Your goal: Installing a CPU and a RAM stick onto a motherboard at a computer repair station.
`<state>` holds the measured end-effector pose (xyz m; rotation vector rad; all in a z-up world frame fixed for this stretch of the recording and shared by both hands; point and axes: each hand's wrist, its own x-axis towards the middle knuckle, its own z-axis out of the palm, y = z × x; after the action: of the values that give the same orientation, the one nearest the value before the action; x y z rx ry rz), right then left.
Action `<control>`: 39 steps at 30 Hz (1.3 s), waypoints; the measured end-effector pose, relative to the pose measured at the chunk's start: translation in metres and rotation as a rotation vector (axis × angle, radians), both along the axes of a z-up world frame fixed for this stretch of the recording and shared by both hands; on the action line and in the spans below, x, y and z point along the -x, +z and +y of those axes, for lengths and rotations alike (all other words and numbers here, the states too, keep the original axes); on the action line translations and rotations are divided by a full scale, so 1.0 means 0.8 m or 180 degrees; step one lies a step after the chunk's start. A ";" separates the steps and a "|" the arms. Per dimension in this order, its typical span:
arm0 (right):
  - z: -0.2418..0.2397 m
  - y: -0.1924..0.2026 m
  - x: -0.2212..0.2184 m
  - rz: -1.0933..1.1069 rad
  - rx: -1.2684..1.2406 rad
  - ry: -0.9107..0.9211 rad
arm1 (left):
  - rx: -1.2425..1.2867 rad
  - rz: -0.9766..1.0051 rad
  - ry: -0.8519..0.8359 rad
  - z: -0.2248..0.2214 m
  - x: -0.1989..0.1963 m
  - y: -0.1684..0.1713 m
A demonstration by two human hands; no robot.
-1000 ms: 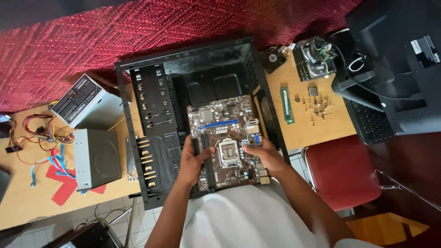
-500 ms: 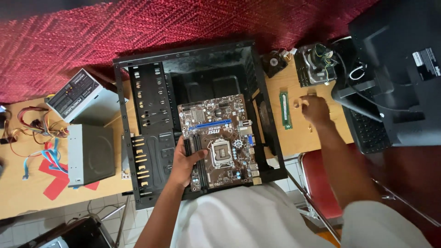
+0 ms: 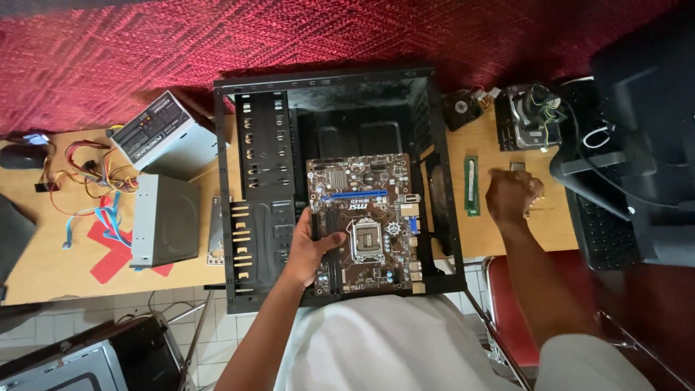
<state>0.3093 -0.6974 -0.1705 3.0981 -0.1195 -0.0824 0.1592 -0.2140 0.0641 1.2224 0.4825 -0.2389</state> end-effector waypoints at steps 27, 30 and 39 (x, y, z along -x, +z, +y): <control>0.294 0.362 0.179 0.0016 -0.7443 -0.0206 | 0.0051 0.0125 0.0008 -0.007 -0.002 0.032; 0.289 0.354 0.191 0.0526 -0.8125 -0.0225 | 0.0052 0.0127 -0.0043 -0.007 -0.002 0.039; 0.289 0.356 0.204 0.1161 -0.8880 0.0047 | 0.0028 0.0072 -0.0115 0.005 -0.007 0.068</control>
<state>0.1458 -0.4664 0.1147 -0.3628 -0.0555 0.3430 0.1646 -0.2098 0.1182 1.2217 0.4788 -0.2858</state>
